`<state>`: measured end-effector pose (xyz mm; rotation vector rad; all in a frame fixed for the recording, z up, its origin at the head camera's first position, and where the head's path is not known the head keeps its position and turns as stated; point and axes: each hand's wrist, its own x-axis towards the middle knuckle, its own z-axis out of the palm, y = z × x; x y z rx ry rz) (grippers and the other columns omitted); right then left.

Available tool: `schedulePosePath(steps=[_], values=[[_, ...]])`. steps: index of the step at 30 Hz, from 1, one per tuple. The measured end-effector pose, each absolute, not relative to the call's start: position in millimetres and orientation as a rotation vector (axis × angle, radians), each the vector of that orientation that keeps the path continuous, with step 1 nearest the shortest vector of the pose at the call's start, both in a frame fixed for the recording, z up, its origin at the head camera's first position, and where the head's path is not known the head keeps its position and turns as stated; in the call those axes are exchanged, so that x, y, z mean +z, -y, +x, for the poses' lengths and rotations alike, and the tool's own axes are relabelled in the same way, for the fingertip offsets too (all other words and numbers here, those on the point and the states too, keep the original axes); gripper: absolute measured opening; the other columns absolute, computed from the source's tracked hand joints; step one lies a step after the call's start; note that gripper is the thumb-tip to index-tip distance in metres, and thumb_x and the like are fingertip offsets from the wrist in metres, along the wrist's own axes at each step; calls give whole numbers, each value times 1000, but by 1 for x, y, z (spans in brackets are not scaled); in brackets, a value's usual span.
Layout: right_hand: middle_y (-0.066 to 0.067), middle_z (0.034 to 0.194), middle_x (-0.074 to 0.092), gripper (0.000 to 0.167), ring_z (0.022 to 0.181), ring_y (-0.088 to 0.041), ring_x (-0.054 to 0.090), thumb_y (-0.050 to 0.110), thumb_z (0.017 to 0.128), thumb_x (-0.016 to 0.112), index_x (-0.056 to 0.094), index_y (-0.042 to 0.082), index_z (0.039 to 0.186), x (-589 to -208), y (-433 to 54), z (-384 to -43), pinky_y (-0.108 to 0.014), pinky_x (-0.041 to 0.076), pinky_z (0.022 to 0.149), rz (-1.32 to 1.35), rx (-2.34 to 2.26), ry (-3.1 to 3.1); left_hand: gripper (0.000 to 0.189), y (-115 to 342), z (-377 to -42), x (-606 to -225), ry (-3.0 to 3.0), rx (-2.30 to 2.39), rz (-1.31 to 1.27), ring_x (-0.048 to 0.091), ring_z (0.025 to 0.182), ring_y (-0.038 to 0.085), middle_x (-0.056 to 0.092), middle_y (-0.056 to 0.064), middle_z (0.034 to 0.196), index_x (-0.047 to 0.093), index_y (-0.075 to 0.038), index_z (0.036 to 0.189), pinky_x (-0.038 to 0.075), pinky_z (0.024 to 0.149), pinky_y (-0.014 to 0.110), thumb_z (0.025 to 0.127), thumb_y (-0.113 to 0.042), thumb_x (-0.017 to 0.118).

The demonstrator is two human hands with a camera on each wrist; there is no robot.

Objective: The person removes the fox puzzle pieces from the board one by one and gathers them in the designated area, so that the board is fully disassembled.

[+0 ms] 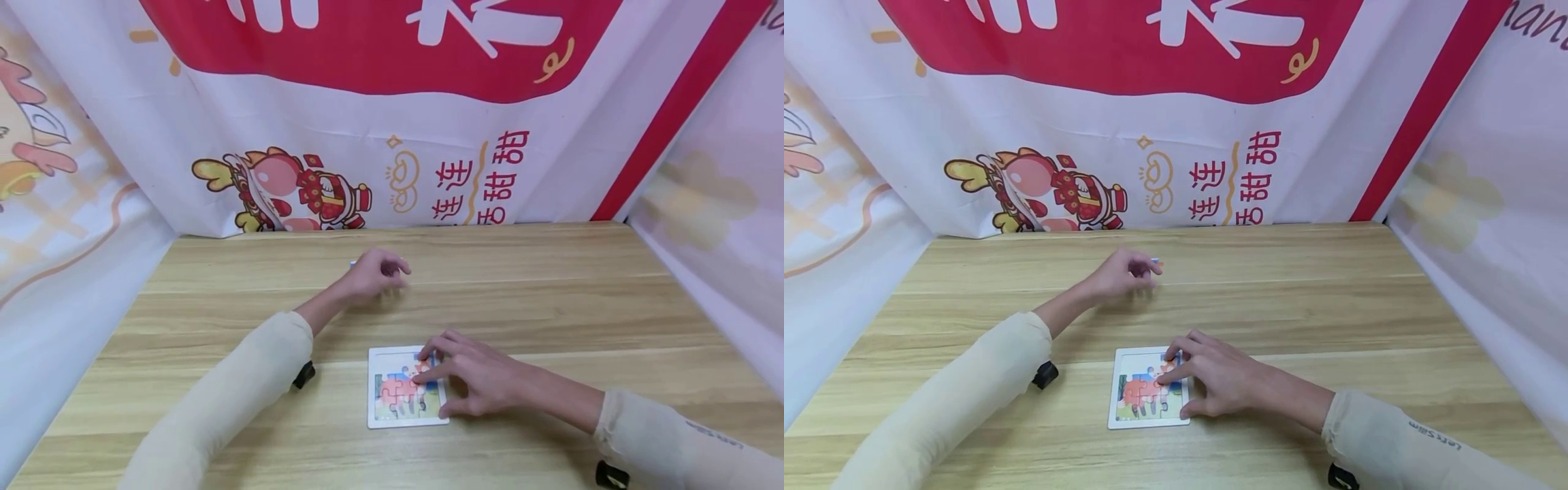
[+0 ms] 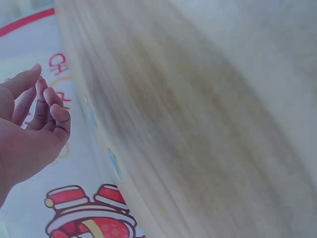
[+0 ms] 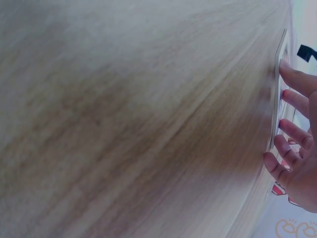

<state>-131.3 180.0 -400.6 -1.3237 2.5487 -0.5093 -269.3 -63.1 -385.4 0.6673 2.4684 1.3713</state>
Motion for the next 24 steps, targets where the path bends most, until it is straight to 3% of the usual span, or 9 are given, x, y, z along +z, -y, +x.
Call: schedulePosePath(steps=[16, 24], values=[[0, 142, 55, 53, 125, -18, 48, 45, 86, 83, 70, 31, 135, -399, -180, -132, -45, 48, 105, -1315, -503, -2536, 17, 70, -223, -371, -2360, 1313, 797, 55, 78, 14, 64, 4, 83, 73, 6, 108, 47, 70, 22, 92, 1, 74], [4, 139, 59, 44, 126, -17, 50, 34, 86, 85, 74, 26, 128, -396, -180, -135, -46, 48, 107, -1241, -630, -2501, 13, 77, -204, -377, -2345, 1204, 858, 56, 78, 12, 64, 1, 82, 75, 4, 105, 48, 70, 22, 93, 0, 73]])
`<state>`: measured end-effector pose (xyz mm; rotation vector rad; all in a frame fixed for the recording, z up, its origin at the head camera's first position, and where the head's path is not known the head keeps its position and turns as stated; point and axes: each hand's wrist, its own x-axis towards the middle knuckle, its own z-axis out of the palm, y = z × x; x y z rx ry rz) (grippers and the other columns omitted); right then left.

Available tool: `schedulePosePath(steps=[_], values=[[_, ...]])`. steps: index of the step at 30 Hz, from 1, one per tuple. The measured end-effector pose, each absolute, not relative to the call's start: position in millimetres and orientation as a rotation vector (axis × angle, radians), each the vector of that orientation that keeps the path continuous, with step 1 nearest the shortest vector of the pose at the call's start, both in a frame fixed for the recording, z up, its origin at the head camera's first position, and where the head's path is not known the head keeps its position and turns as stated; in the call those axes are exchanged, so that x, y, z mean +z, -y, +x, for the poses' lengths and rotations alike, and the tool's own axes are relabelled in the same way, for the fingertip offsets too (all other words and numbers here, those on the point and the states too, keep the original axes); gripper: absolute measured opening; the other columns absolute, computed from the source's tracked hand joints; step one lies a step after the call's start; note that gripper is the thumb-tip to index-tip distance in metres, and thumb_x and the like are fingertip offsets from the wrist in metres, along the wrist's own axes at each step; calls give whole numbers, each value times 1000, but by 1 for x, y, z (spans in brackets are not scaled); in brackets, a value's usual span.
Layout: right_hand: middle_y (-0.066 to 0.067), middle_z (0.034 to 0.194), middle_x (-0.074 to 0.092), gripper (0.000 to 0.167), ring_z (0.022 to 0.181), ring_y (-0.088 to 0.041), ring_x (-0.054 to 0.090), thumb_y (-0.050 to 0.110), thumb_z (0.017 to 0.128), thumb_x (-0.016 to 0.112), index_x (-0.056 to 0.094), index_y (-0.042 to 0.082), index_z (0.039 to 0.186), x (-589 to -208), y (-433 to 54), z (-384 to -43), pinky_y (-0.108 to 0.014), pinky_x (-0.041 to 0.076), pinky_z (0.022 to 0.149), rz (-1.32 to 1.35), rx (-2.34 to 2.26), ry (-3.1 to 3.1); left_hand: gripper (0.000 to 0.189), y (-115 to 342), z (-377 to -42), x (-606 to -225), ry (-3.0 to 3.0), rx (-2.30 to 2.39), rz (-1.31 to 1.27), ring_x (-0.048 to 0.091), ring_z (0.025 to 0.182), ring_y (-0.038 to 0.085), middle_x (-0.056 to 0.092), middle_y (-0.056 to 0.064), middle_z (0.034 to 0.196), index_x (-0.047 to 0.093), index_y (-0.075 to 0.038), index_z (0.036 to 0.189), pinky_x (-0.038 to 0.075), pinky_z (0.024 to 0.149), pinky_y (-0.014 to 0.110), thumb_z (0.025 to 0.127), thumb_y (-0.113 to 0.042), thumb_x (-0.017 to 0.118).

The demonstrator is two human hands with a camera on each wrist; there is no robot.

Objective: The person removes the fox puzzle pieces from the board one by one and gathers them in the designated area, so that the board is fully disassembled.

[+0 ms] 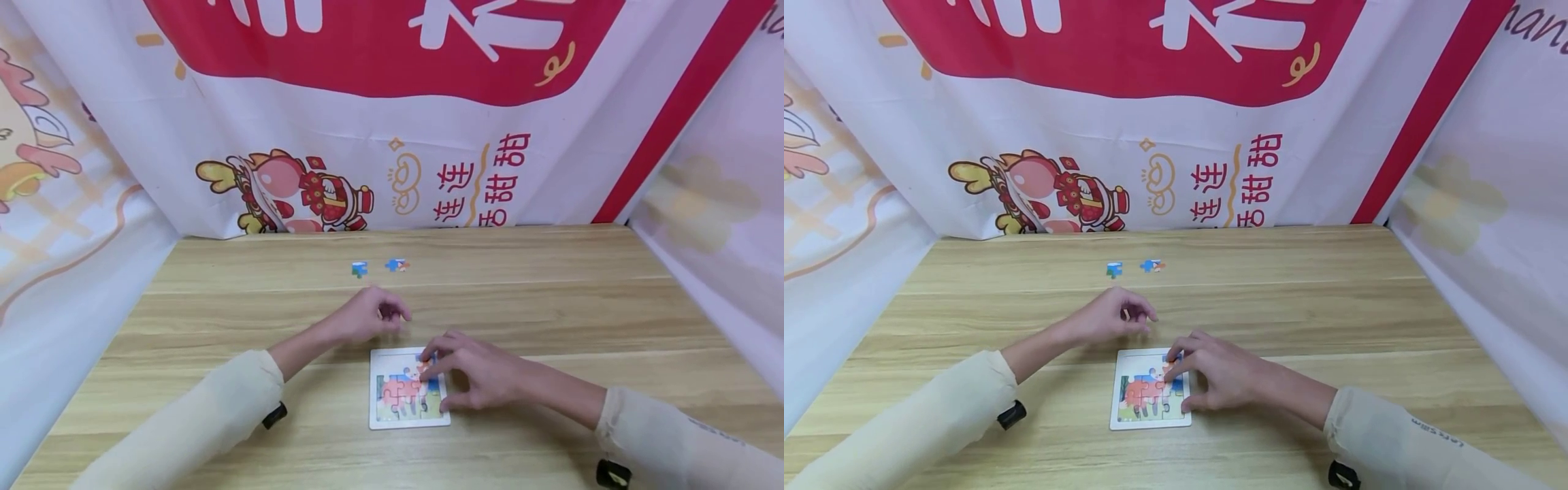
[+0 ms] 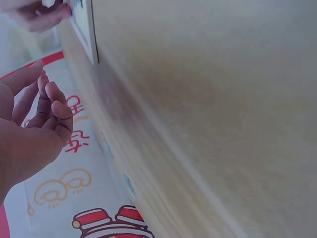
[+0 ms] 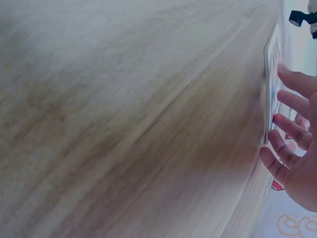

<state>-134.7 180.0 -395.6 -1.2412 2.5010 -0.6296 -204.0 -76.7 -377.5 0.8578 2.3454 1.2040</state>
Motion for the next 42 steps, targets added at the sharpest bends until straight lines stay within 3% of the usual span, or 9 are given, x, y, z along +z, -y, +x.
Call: schedulePosePath(steps=[11, 19, 24, 42], values=[[1, 128, 66, 33, 120, -16, 60, 25, 88, 83, 77, 16, 119, -390, -175, -138, -42, 50, 105, -1217, -697, -2551, 12, 83, -181, -384, -2297, 1123, 968, 56, 73, 6, 64, -3, 79, 76, 2, 99, 50, 69, 21, 88, 4, 77], [0, 110, 63, 23, 93, -14, 60, 14, 93, 78, 78, 11, 116, -393, -170, -145, -29, 56, 80, -1150, -809, -2569, 14, 86, -168, -388, -2287, 1026, 1033, 55, 72, 5, 63, -6, 79, 78, -2, 99, 49, 66, 21, 86, 2, 80], [2, 107, 61, 22, 90, -14, 57, 15, 94, 77, 79, 12, 116, -395, -166, -152, -25, 52, 76, -1167, -782, -2563, 15, 86, -165, -390, -2282, 985, 1077, 54, 70, 3, 62, -6, 79, 80, -3, 98, 48, 64, 20, 84, 2, 81], [4, 109, 59, 25, 98, -13, 54, 10, 97, 74, 78, 17, 120, -397, -166, -172, -28, 51, 86, -1267, -719, -2462, 28, 77, -156, -393, -2258, 759, 1214, 52, 75, 0, 65, -4, 92, 78, -7, 117, 48, 68, 18, 89, -4, 79]])
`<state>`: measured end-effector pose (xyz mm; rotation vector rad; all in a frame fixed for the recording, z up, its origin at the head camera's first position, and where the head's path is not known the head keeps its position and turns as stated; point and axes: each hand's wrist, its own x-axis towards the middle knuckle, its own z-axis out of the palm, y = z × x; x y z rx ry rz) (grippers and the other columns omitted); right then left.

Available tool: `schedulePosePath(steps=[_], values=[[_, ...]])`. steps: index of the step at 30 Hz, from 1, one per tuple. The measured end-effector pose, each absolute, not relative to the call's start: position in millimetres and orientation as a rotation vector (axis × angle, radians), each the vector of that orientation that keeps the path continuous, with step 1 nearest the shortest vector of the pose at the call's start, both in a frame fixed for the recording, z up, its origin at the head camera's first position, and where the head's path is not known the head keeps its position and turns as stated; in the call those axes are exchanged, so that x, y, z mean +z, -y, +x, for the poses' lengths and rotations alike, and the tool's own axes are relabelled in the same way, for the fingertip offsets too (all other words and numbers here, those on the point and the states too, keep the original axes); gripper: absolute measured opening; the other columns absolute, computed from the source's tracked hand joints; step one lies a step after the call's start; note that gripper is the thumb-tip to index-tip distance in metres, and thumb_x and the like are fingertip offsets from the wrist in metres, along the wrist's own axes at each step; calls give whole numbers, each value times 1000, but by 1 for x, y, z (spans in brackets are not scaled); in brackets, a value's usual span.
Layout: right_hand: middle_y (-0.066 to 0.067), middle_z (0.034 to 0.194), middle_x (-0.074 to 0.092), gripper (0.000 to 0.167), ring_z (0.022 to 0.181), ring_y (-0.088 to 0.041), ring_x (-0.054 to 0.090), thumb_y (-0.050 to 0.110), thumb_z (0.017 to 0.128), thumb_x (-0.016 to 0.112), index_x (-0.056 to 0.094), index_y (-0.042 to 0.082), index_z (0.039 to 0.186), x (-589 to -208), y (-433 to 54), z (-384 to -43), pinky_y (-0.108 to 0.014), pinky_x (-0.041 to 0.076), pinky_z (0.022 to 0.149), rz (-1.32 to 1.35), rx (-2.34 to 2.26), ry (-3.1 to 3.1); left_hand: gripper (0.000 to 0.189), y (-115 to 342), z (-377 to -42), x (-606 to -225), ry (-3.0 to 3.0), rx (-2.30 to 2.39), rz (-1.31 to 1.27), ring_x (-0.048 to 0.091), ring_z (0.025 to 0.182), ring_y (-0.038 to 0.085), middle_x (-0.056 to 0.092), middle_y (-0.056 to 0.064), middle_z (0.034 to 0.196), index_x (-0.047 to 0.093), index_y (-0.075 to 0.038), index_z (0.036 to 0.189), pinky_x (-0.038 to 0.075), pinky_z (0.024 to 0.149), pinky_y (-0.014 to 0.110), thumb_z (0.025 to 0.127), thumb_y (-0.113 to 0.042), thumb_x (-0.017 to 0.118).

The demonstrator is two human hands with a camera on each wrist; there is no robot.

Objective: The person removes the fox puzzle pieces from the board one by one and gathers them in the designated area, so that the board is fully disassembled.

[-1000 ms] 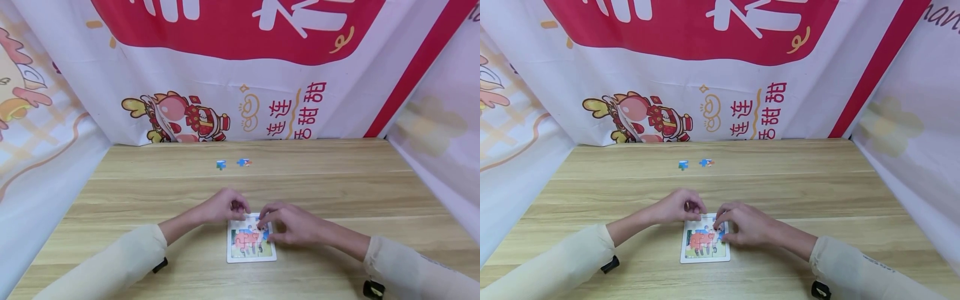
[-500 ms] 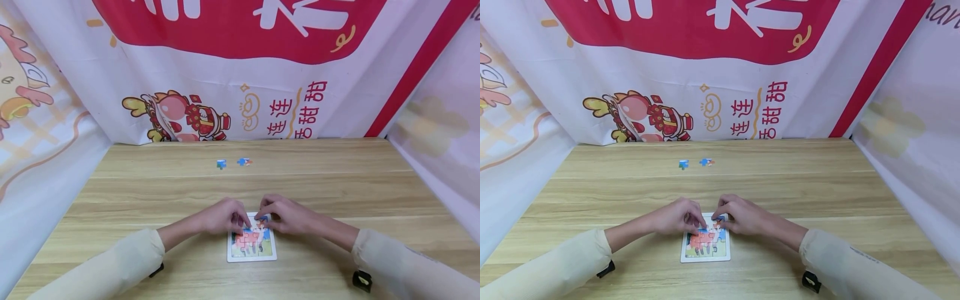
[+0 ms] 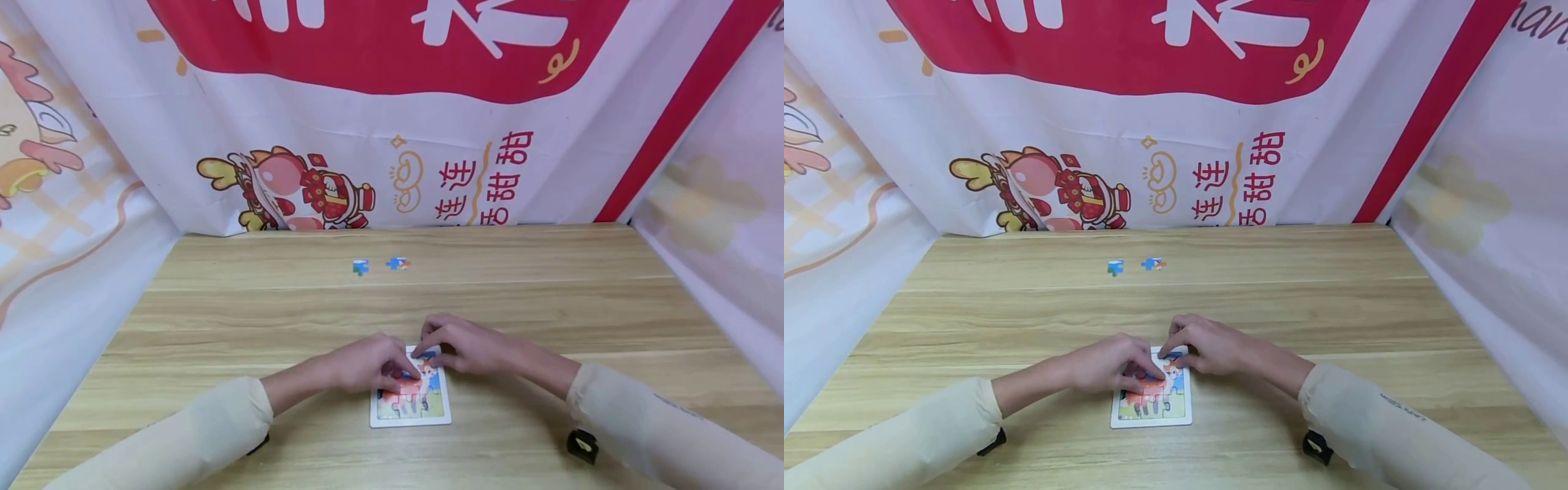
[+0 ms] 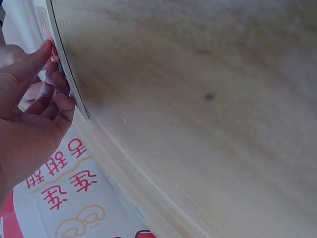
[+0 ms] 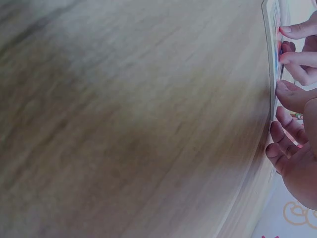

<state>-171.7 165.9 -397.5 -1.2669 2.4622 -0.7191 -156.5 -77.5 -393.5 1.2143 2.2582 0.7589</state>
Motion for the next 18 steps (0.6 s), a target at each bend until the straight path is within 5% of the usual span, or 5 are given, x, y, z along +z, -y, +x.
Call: schedulePosePath(steps=[18], values=[[1, 111, 58, 19, 103, -14, 55, 9, 96, 73, 74, 18, 113, -396, -163, -177, -31, 50, 93, -1284, -653, -2439, 30, 80, -153, -393, -2269, 724, 1266, 51, 77, -1, 67, -1, 99, 76, -5, 123, 47, 68, 17, 92, -5, 76]])
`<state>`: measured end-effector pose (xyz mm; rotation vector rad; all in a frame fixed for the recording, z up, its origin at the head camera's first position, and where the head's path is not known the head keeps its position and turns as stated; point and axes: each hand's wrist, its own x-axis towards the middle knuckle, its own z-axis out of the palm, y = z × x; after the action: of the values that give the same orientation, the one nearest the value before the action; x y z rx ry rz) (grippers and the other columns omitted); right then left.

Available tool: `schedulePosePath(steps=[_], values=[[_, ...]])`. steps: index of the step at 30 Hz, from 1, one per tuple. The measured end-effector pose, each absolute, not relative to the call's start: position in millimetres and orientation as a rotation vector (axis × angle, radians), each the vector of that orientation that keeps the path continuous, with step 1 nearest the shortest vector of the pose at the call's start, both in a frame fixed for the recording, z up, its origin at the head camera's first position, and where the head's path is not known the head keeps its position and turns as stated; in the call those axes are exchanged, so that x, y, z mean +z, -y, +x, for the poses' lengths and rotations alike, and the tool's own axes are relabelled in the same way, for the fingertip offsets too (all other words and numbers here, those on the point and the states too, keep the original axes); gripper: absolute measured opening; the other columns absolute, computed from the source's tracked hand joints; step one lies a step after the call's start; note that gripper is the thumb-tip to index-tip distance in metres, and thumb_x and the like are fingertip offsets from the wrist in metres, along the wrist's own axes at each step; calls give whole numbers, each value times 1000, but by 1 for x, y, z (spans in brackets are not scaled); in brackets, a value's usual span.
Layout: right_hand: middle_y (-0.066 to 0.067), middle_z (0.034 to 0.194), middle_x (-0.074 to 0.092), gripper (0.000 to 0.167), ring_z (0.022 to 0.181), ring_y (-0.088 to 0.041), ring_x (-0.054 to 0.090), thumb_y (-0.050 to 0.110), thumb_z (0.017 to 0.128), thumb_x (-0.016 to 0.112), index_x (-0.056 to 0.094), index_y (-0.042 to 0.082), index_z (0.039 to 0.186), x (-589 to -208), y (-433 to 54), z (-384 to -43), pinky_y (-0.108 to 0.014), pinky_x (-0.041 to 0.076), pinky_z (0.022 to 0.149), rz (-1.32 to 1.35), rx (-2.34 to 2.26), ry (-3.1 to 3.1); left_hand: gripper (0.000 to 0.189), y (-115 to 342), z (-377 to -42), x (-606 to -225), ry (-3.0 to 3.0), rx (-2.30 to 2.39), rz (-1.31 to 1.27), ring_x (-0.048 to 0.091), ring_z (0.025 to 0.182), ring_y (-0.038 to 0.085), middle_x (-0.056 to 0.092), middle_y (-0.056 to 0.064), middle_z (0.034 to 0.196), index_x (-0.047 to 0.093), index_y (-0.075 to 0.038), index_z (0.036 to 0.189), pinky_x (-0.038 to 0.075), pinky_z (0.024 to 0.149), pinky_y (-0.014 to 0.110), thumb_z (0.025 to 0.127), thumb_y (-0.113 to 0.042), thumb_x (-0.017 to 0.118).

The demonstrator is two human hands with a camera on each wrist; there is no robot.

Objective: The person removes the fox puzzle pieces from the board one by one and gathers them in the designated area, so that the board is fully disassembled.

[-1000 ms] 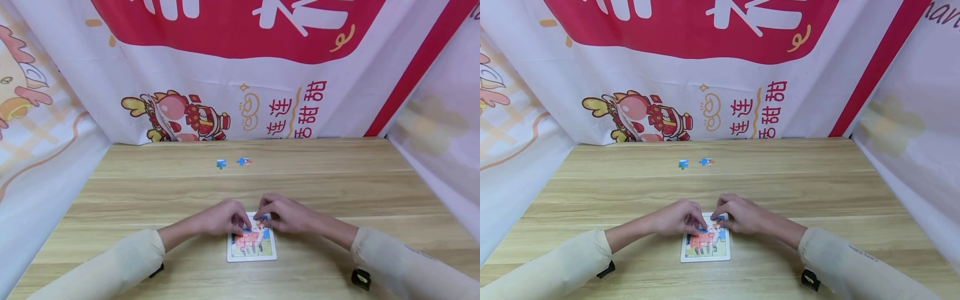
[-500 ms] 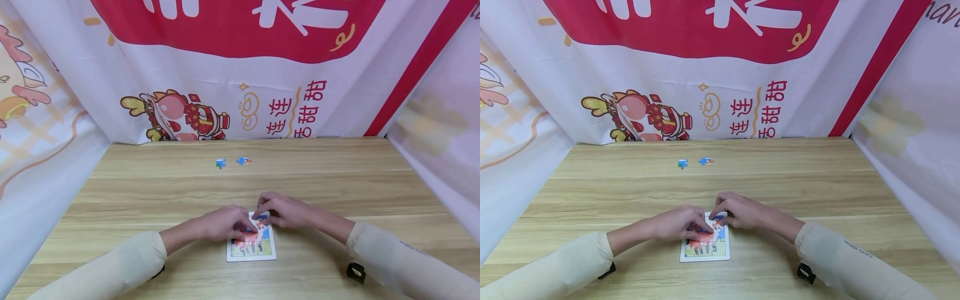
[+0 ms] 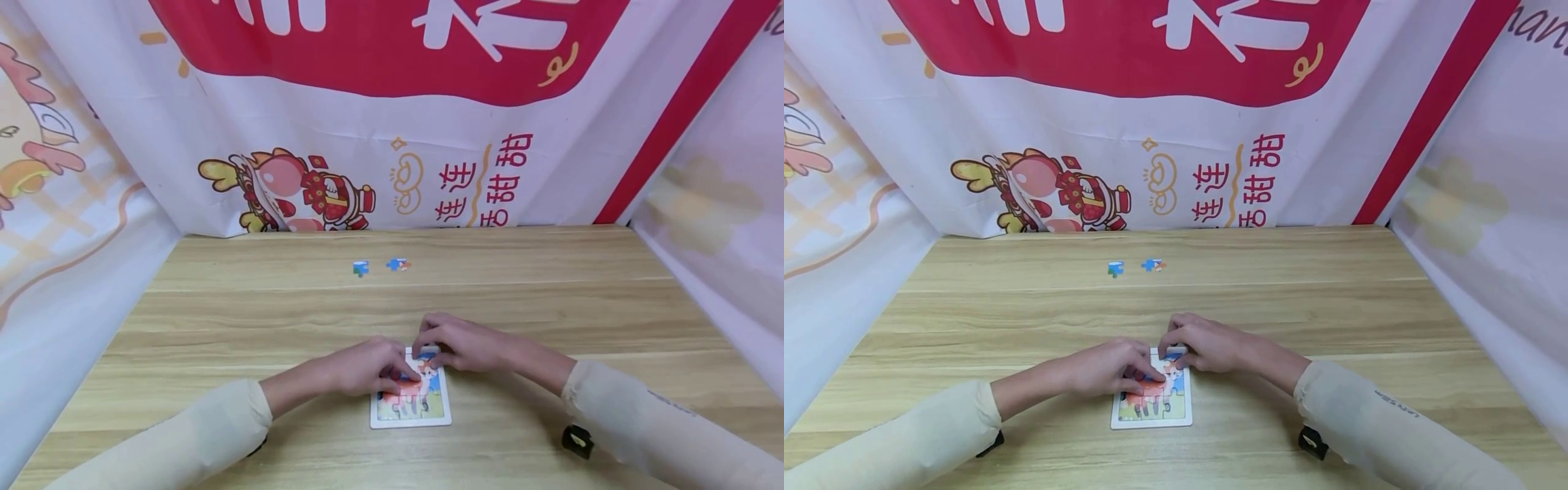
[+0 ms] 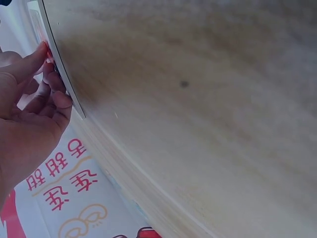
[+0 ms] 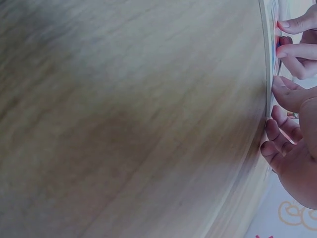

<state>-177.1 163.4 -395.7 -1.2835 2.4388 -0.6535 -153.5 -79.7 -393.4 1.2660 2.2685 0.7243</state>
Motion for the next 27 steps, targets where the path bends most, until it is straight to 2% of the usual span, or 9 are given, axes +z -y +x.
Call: schedulePosePath(steps=[6, 14, 21, 27], values=[[-1, 112, 59, 20, 105, -15, 55, 6, 96, 72, 72, 16, 113, -394, -161, -178, -34, 50, 95, -1330, -631, -2423, 30, 81, -152, -394, -2276, 720, 1285, 57, 87, 0, 71, 2, 105, 75, -5, 124, 50, 78, 18, 94, -6, 75], [1, 112, 57, 20, 103, -15, 53, 6, 98, 70, 69, 20, 112, -392, -159, -180, -32, 48, 93, -1319, -603, -2394, 30, 82, -151, -393, -2276, 715, 1296, 62, 99, 2, 72, 4, 113, 74, -5, 125, 51, 86, 19, 95, -6, 73], [6, 104, 57, 17, 97, -17, 56, 5, 94, 73, 64, 19, 100, -388, -158, -184, -30, 49, 86, -1332, -643, -2382, 30, 83, -151, -394, -2274, 687, 1301, 55, 89, 2, 69, 2, 107, 74, -7, 127, 48, 79, 19, 96, -6, 72], [5, 97, 60, 18, 92, -16, 57, 1, 94, 71, 64, 17, 97, -386, -158, -188, -32, 51, 85, -1307, -723, -2325, 31, 83, -152, -393, -2275, 695, 1314, 54, 85, 1, 68, 1, 103, 74, -6, 126, 47, 76, 18, 95, -6, 73]])
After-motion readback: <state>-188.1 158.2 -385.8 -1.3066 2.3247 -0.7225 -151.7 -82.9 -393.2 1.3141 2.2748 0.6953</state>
